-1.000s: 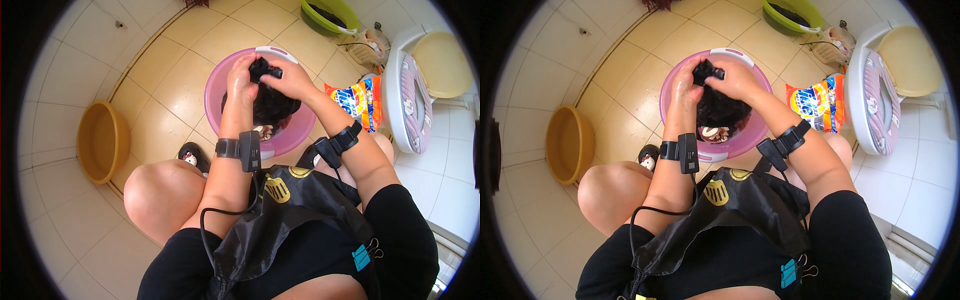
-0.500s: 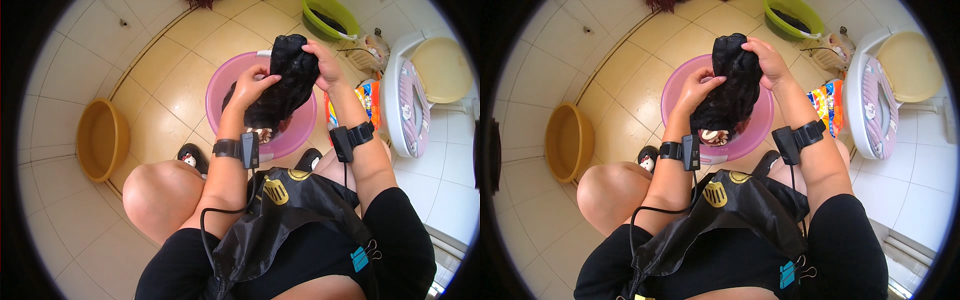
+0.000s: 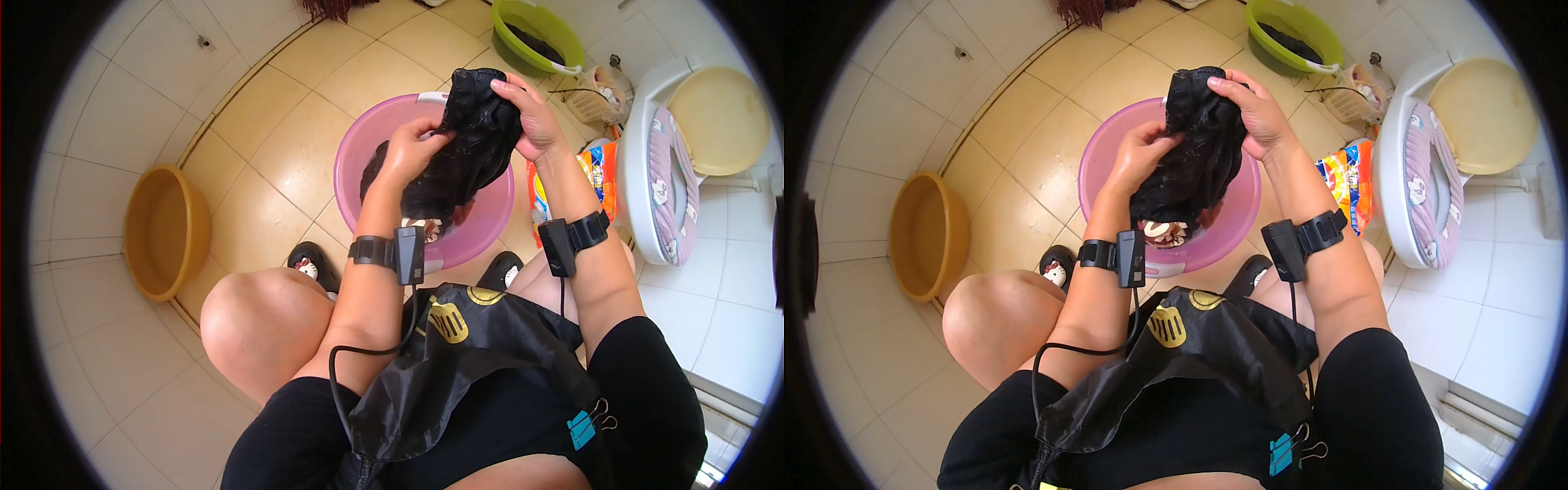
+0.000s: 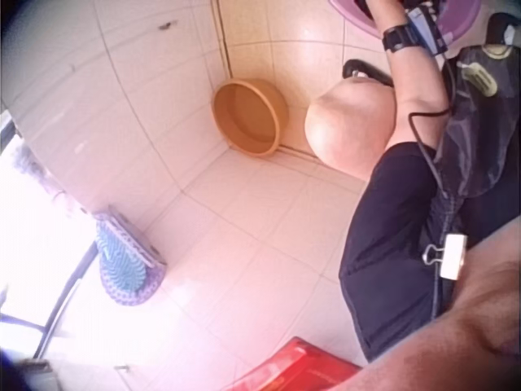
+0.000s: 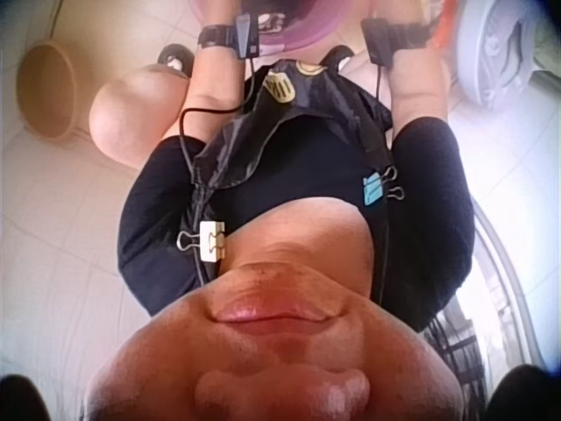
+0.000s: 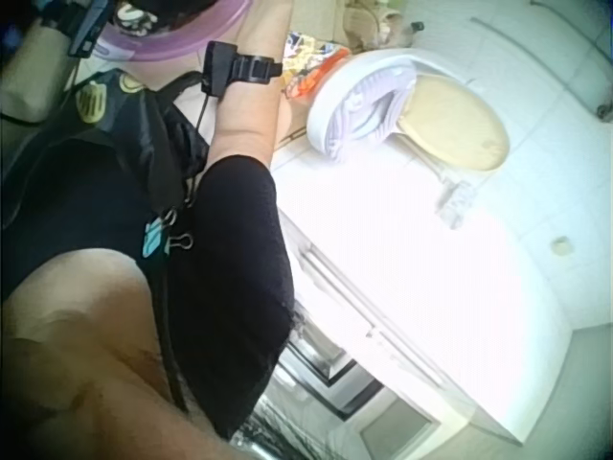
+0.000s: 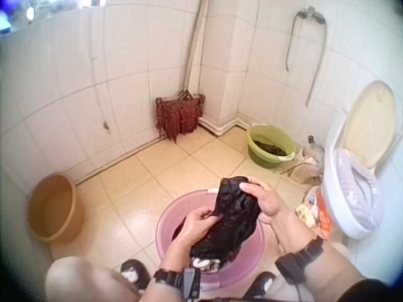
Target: Hand washing black clothing in a bucket with detergent in a bathroom.
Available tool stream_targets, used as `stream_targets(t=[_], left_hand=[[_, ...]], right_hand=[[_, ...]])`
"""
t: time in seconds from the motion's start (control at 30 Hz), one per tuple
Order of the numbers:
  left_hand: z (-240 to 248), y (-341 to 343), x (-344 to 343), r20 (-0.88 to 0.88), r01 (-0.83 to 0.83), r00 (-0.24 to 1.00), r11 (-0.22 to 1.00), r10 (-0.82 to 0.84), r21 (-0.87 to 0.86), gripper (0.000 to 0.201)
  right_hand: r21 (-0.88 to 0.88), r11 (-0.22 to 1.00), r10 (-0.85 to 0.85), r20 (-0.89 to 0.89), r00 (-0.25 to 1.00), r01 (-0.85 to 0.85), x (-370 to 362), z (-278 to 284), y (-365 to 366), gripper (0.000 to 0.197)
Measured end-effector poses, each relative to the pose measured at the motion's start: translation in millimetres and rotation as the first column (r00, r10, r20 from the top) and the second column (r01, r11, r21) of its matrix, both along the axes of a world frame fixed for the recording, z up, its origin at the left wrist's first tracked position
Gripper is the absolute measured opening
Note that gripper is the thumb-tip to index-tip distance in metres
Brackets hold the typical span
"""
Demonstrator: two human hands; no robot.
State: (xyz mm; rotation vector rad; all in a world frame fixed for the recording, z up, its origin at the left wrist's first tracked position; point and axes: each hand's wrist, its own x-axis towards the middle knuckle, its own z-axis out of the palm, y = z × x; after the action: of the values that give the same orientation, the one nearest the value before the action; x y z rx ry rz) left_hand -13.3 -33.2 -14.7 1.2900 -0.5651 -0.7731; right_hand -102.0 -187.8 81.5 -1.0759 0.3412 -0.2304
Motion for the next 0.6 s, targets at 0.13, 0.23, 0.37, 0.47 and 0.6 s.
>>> stream_targets(t=[0.13,0.23,0.37,0.47,0.6], left_hand=[[16,9,7,-0.239,-0.050,0.971,0.989,0.015,-0.142,0.015],[27,0,1,-0.413,-0.215,0.910,0.895,0.039,-0.391,0.015],[-3,-14,-5,-0.877,-0.496,0.479,0.817,-0.024,-0.293,0.023],[-55,2,-8,-0.945,-0.471,0.327,0.870,0.020,-0.145,0.024],[-16,-48,-52,-0.910,-0.516,0.305,0.852,0.281,0.091,0.020]], right_hand=[[-0.037,0.988,-0.156,-0.120,0.980,0.153,5,-13,-12,0.012],[-0.499,0.843,-0.331,-0.184,0.926,0.202,3,-48,-25,0.014],[-0.879,0.447,-0.267,0.047,0.962,0.167,4,-53,43,0.015],[-0.970,0.215,0.016,0.121,0.993,0.115,-4,-52,112,0.016],[-0.947,0.317,-0.281,-0.043,0.959,0.050,2,-79,52,0.017]])
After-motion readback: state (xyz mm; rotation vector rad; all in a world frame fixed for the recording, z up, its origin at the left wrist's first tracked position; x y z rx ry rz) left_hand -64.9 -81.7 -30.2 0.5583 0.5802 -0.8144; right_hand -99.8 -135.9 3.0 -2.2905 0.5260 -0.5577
